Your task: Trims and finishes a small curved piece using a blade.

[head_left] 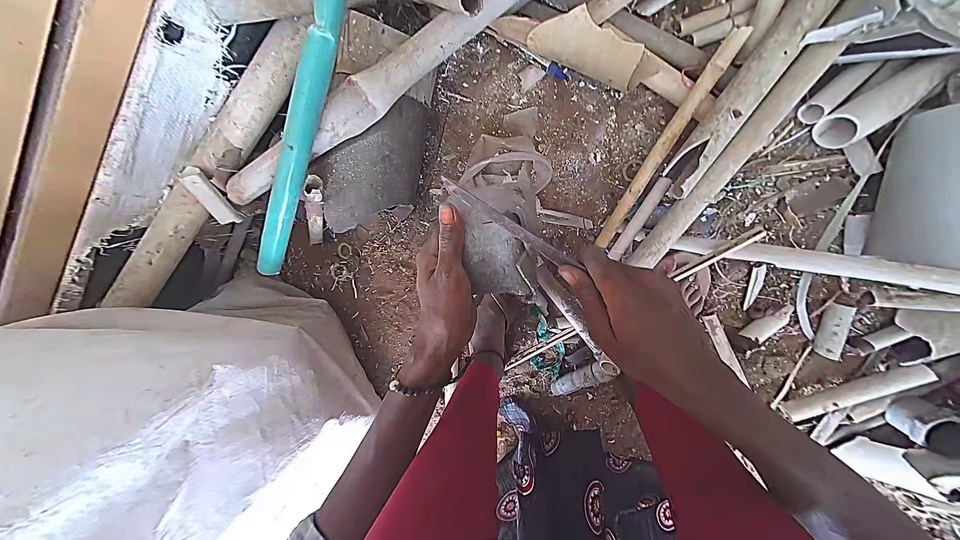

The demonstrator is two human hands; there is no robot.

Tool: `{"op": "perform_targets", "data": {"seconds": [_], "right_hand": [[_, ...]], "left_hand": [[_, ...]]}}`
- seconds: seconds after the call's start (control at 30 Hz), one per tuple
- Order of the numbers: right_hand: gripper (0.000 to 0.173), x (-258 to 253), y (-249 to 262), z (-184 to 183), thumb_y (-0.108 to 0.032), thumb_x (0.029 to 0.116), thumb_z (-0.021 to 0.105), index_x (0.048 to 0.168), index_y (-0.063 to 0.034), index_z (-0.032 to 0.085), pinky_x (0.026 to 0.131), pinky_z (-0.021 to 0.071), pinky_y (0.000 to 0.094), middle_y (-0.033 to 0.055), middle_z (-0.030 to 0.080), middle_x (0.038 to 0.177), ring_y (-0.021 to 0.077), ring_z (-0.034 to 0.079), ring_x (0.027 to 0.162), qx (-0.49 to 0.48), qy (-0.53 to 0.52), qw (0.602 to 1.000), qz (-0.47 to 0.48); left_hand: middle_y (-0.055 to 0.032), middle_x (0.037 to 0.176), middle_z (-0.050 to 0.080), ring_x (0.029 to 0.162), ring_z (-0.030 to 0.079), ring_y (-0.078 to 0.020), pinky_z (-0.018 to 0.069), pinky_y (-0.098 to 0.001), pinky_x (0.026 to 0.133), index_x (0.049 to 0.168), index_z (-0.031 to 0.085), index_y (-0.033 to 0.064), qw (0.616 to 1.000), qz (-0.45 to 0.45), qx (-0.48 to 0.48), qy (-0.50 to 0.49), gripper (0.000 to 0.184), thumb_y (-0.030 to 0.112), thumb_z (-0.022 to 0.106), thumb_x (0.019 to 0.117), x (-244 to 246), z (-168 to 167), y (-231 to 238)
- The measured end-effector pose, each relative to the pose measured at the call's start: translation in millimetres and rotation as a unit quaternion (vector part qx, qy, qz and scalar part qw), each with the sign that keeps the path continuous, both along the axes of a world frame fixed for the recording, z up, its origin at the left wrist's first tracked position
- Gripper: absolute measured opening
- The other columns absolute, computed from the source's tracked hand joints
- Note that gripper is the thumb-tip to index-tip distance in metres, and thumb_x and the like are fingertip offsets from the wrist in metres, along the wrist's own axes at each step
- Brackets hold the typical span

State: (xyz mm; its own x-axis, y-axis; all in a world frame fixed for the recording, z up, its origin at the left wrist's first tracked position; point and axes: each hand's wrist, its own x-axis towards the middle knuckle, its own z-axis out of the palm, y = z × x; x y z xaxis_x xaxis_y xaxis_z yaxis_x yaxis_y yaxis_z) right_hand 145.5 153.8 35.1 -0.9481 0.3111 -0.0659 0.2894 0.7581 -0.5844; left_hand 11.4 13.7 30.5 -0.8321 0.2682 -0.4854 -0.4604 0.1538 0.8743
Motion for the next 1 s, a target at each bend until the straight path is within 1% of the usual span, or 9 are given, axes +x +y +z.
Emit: {"op": "perform_targets", "data": {"seconds": [0.13,0.23,0.3,0.43,0.57,0.67,0.77,0.83,1.0], "right_hand": [[0.041,-6,1,-6,-0.037,0.1088,0.038,0.086,-0.0079,0.055,0.040,0.0362,0.0355,0.0032,0.043,0.055,0.0235,0.052,0.045,0.033,-0.004,0.999,0.025],[0.039,1,-8,-6,-0.036,0.1087,0.042,0.090,-0.0057,0.059,0.041,0.0423,0.0380,0.0063,0.051,0.058,0.0264,0.057,0.047,0.032,-0.008,0.999,0.035],[0.039,4,-5,-5,-0.037,0.1080,0.043,0.092,-0.0059,0.061,0.040,0.0424,0.0391,0.0075,0.053,0.058,0.0281,0.059,0.048,0.056,-0.022,0.998,0.034],[0.042,-4,8,-3,-0.038,0.1088,0.042,0.091,-0.0046,0.060,0.040,0.0399,0.0409,0.0074,0.048,0.055,0.0300,0.057,0.047,0.055,-0.050,0.997,0.002],[0.039,-3,-4,-1,-0.038,0.1080,0.045,0.091,-0.0075,0.060,0.041,0.0417,0.0390,0.0060,0.050,0.055,0.0276,0.058,0.047,0.053,-0.058,0.997,0.017],[0.042,-7,4,-5,-0.040,0.1090,0.044,0.094,-0.0050,0.062,0.044,0.0442,0.0442,0.0087,0.052,0.057,0.0321,0.060,0.051,0.032,-0.081,0.996,-0.003],[0.040,-6,-2,-4,-0.039,0.1086,0.044,0.093,-0.0056,0.061,0.042,0.0427,0.0416,0.0067,0.049,0.055,0.0294,0.058,0.048,0.026,-0.076,0.997,0.016],[0.038,-3,-5,-5,-0.039,0.1080,0.045,0.091,-0.0078,0.061,0.041,0.0416,0.0391,0.0050,0.049,0.055,0.0269,0.058,0.048,0.033,-0.070,0.996,0.033],[0.041,-13,11,-14,-0.040,0.1094,0.043,0.094,-0.0055,0.059,0.044,0.0399,0.0419,0.0075,0.049,0.057,0.0291,0.057,0.051,0.000,-0.058,0.997,-0.053]], "left_hand": [[0.0008,0.084,0.069,0.077,0.069,-0.0091,0.0604,-0.0305,0.070,0.106,0.065,0.0136,0.997,-0.016,-0.052,-0.050,0.045,0.046,0.034,0.1102,8,1,3],[-0.0001,0.080,0.068,0.073,0.068,-0.0100,0.0596,-0.0315,0.068,0.100,0.065,0.0124,0.995,-0.008,-0.077,-0.059,0.046,0.047,0.036,0.1098,11,-3,4],[-0.0013,0.082,0.066,0.075,0.068,-0.0112,0.0593,-0.0330,0.069,0.103,0.064,0.0113,0.995,-0.027,-0.080,-0.062,0.047,0.046,0.034,0.1102,15,-5,3],[-0.0012,0.082,0.068,0.075,0.069,-0.0109,0.0601,-0.0325,0.068,0.102,0.064,0.0117,0.994,-0.051,-0.087,-0.038,0.048,0.046,0.032,0.1108,21,-2,13],[-0.0021,0.089,0.068,0.080,0.070,-0.0116,0.0608,-0.0337,0.073,0.113,0.064,0.0107,0.996,-0.030,-0.078,-0.030,0.047,0.043,0.030,0.1119,23,-3,14],[-0.0016,0.087,0.068,0.079,0.069,-0.0114,0.0604,-0.0337,0.071,0.109,0.064,0.0118,0.993,-0.055,-0.102,-0.031,0.049,0.045,0.028,0.1116,28,-6,13],[-0.0006,0.083,0.067,0.075,0.068,-0.0107,0.0600,-0.0325,0.068,0.105,0.064,0.0121,0.993,-0.051,-0.104,-0.025,0.048,0.044,0.029,0.1115,30,-8,13],[-0.0012,0.086,0.067,0.078,0.069,-0.0110,0.0602,-0.0334,0.071,0.109,0.064,0.0113,0.993,-0.055,-0.102,-0.018,0.047,0.043,0.029,0.1117,30,-11,11],[-0.0005,0.090,0.069,0.082,0.069,-0.0111,0.0607,-0.0337,0.073,0.110,0.064,0.0136,0.994,-0.040,-0.086,-0.047,0.046,0.046,0.031,0.1109,31,-3,19]]}}
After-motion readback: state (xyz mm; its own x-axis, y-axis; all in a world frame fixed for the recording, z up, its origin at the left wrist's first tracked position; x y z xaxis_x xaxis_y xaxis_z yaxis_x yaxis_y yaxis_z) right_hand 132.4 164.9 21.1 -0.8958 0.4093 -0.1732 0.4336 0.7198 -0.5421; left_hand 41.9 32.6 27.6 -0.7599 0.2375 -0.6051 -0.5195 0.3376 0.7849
